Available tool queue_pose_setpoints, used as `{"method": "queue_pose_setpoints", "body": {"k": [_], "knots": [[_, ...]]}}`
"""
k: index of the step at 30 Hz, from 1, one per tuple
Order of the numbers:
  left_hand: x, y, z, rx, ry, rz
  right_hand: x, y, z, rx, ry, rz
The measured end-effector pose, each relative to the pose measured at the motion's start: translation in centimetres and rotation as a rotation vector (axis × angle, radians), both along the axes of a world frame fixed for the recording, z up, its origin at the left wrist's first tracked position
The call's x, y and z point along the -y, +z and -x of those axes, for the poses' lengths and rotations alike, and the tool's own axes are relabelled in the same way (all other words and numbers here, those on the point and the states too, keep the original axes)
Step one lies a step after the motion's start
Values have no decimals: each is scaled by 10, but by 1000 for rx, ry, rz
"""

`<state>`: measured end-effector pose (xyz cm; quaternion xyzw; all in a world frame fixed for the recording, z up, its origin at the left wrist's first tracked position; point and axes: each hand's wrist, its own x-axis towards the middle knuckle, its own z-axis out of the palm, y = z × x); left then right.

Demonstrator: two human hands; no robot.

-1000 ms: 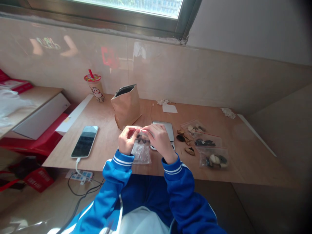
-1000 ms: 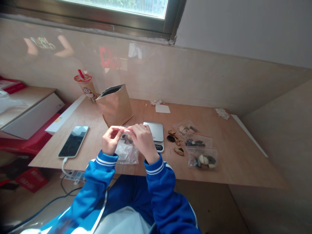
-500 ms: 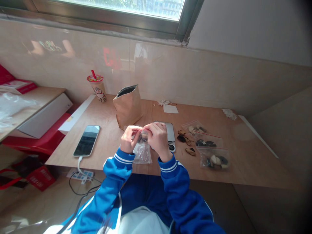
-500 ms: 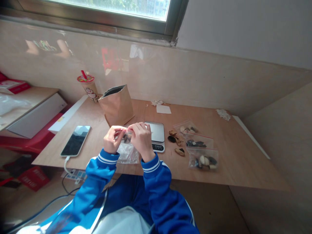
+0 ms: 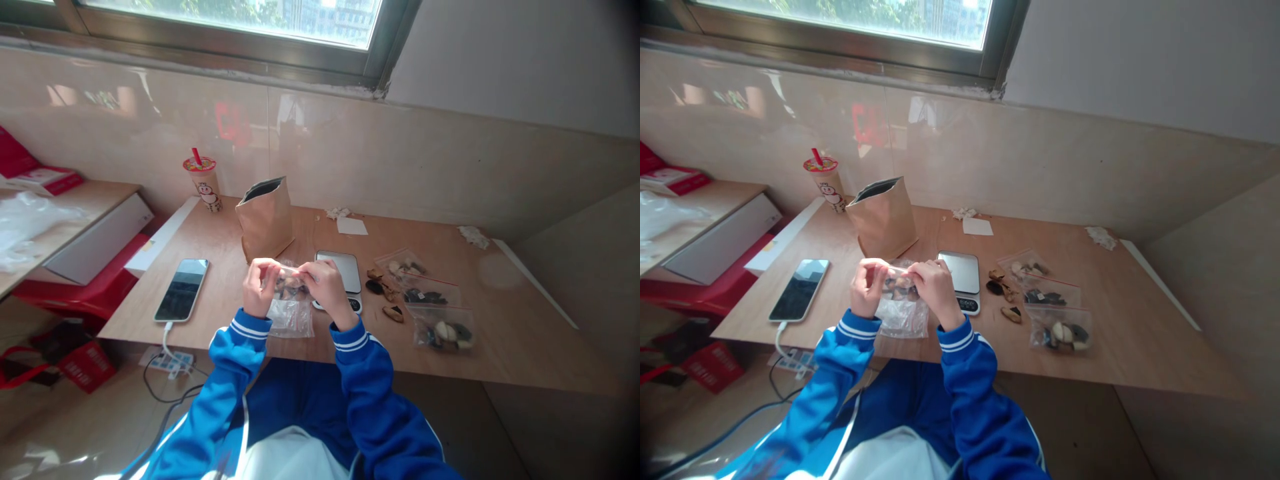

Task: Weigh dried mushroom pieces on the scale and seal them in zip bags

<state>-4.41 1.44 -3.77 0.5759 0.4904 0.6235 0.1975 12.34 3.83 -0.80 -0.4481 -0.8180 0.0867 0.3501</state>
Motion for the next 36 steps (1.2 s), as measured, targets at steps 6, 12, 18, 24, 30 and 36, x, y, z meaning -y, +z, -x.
{"method": "queue_pose_setpoints", "body": {"k": [6, 12, 18, 24, 30, 36], "knots": [[-1, 10, 2, 28, -184, 112, 0, 0, 4, -9, -34, -33], [-1, 14, -2, 116, -183, 129, 4, 9, -4, -55, -19, -18], [6, 16, 4, 269, -126, 186, 10, 1, -34, -329, -113, 89], [5, 6, -3, 500, -120, 186, 21, -5, -28, -815, -31, 294], [0, -6, -6, 633, -210, 302, 29, 0, -19, -926, -122, 324], [0, 0, -6, 581, -247, 271, 32, 2, -31, -814, -137, 298]]}}
